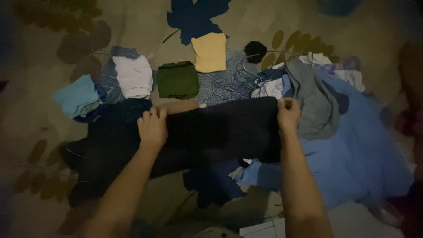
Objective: Folding various items of clothing on a bed.
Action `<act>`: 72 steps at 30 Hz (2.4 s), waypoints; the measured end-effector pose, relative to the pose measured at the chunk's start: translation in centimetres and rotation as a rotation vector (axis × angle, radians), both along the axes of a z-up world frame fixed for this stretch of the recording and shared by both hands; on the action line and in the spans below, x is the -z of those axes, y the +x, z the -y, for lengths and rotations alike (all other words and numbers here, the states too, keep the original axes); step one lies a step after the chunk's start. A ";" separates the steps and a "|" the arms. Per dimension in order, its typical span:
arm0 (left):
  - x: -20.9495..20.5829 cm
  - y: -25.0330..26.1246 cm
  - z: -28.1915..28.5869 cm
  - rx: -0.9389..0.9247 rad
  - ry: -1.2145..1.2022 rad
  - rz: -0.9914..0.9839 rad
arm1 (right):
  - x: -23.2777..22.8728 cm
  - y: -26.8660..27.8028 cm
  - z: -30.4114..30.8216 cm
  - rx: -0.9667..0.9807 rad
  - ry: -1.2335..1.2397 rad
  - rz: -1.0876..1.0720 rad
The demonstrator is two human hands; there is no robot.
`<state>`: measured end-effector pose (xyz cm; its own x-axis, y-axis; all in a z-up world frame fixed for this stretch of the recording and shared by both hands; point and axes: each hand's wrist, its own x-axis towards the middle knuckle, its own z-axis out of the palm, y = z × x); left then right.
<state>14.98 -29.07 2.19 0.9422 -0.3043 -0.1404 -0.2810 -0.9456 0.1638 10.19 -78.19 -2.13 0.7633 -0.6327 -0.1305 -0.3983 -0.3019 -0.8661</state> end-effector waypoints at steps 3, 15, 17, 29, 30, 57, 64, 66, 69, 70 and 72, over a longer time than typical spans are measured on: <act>-0.6 -1.4 3.4 0.100 0.185 0.035 | -3.0 -1.6 -1.1 0.036 -0.241 -0.107; 0.0 -7.1 3.4 0.402 -0.215 -0.121 | -7.8 -6.3 -8.1 -0.069 -0.755 -0.220; -5.1 -6.5 0.3 0.205 -0.217 -0.142 | -8.7 -4.4 -12.7 -0.164 -0.717 -0.075; 6.6 -9.8 -25.5 -1.085 -0.638 -0.277 | -5.7 2.9 -46.9 -0.967 -0.014 -0.342; 5.8 -9.5 -25.6 -1.097 -0.708 -0.357 | -7.0 3.1 -48.4 -0.902 -0.004 -0.385; 0.3 -8.0 -31.0 -0.470 -0.251 0.226 | -5.4 -6.7 -56.1 -1.286 -0.893 -0.135; 3.3 -4.7 -34.4 -0.153 -0.076 -0.102 | -6.1 -6.8 -57.6 -1.255 -0.879 -0.126; -0.9 -4.5 -34.9 -0.239 -0.029 -0.230 | -5.8 -7.0 -57.7 -1.283 -0.828 -0.124; -0.5 -4.5 -34.6 -0.370 0.040 -0.148 | -5.1 -6.6 -58.0 -1.305 -0.812 -0.276; -0.8 -5.3 -34.2 -0.367 0.041 -0.155 | -5.5 -6.7 -58.3 -1.305 -0.807 -0.283; -1.4 -5.7 -33.6 -0.382 -0.033 0.196 | -6.3 -5.8 -59.1 -1.289 -0.779 -0.416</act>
<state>9.29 4.49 3.63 0.9960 0.0699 0.0564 0.0591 -0.9829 0.1745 4.38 -19.08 4.18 0.8182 0.3860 -0.4261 0.3098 -0.9203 -0.2387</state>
